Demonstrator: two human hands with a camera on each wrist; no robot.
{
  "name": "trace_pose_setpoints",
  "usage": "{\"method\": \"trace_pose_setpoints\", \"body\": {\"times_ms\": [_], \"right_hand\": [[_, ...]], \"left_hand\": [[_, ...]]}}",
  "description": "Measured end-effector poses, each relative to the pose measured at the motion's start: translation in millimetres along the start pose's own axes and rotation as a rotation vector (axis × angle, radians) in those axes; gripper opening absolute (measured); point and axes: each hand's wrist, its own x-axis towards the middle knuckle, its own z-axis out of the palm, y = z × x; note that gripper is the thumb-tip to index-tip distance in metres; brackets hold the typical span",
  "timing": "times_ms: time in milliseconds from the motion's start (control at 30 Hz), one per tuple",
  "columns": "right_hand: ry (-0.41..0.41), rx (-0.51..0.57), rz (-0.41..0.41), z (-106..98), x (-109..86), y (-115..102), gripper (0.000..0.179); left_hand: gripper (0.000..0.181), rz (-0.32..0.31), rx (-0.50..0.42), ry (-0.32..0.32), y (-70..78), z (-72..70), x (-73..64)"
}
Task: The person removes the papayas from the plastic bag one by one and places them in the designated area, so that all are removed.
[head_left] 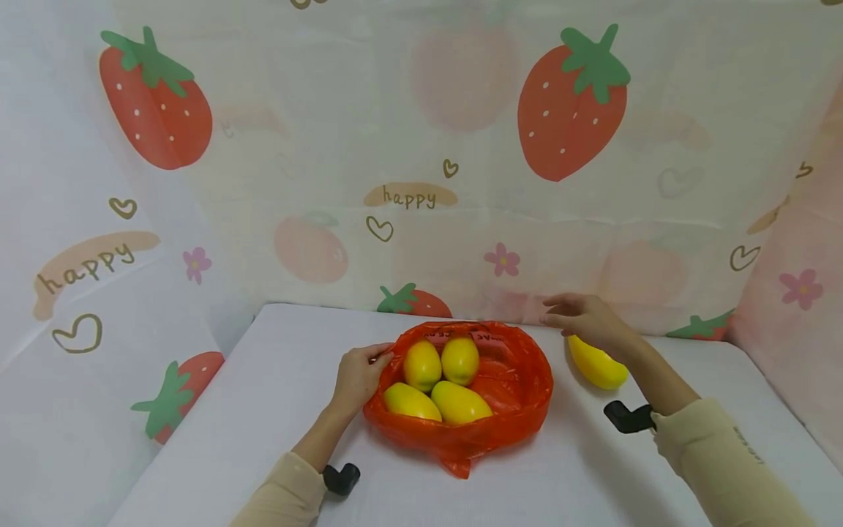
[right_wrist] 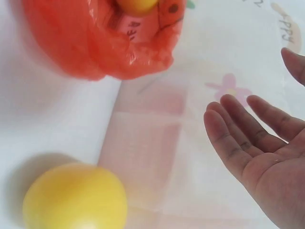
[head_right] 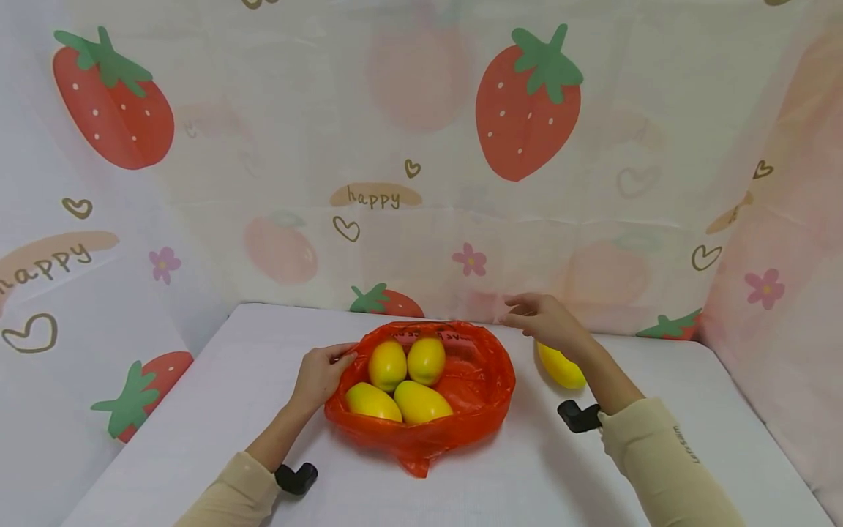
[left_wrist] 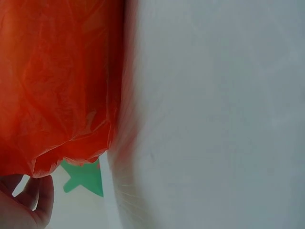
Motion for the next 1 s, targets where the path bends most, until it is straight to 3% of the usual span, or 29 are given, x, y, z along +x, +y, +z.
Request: {"method": "trace_pose_setpoints", "body": {"times_ms": [400,467,700,900,1000], "right_hand": [[-0.030,0.087,-0.111,27,1.1,-15,0.047],[-0.042,0.093,-0.111,32,0.4,-16,0.047],[-0.104,0.126,0.008,49,-0.9,-22,0.055],[-0.117,0.067,-0.083,62,0.3,-29,0.053],[-0.131,0.074,-0.083,71,0.4,-33,0.051]], "left_hand": [[0.026,-0.009,0.003,-0.003,2.0,-0.1,-0.3],[0.026,-0.009,0.000,-0.005,2.3,-0.1,-0.6],[0.025,-0.005,-0.010,0.000,1.8,-0.3,-1.0],[0.025,-0.008,-0.010,0.001,0.7,0.5,-0.7],[0.025,-0.012,-0.011,0.000,0.5,0.7,-0.6]]}}
